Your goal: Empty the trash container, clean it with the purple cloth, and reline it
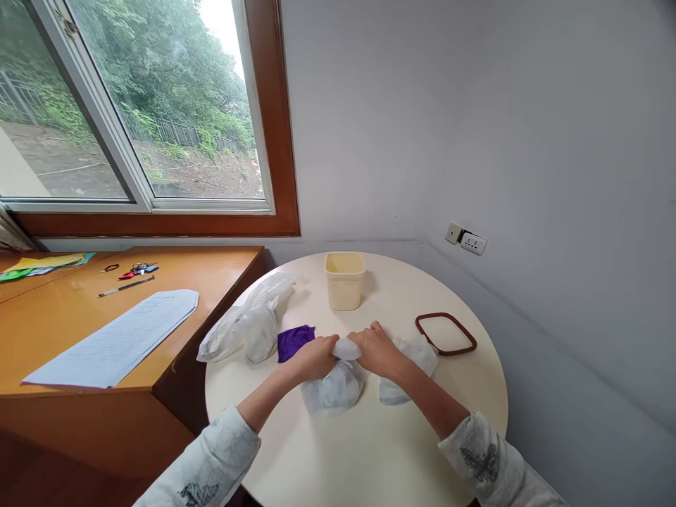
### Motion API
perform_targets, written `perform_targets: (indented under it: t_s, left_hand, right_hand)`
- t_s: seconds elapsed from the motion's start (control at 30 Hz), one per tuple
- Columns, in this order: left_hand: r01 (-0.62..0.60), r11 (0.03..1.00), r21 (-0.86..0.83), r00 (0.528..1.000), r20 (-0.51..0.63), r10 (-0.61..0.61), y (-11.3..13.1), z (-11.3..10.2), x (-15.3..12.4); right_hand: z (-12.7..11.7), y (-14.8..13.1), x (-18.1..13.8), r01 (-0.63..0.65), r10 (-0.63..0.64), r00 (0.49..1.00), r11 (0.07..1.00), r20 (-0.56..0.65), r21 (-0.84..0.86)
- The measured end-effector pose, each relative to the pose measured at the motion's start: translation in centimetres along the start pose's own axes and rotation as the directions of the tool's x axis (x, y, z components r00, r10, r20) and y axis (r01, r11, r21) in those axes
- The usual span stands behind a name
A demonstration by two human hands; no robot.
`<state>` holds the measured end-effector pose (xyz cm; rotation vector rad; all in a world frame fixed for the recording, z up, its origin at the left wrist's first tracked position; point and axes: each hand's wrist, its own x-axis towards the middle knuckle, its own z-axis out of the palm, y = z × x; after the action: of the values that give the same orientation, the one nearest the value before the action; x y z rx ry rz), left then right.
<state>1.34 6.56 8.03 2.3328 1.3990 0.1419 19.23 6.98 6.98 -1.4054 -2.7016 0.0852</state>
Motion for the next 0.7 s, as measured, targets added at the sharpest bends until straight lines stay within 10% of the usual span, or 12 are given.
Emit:
perform_targets:
  t_s: [0.43, 0.7]
  left_hand:
    - [-0.342, 0.934, -0.101, 0.939, -0.014, 0.343, 2.0, -2.3, -1.8]
    - [-0.220, 0.962, 0.160, 0.969, -0.073, 0.234, 1.9, -2.0, -1.5]
  right_hand:
    - [-1.5, 2.2, -0.5, -0.103, 0.106, 0.989, 0.994, 0.102, -0.039]
    - [-4.3, 3.6, -2.0, -0.194, 0.183, 0.979, 0.969, 0.087, 0.154]
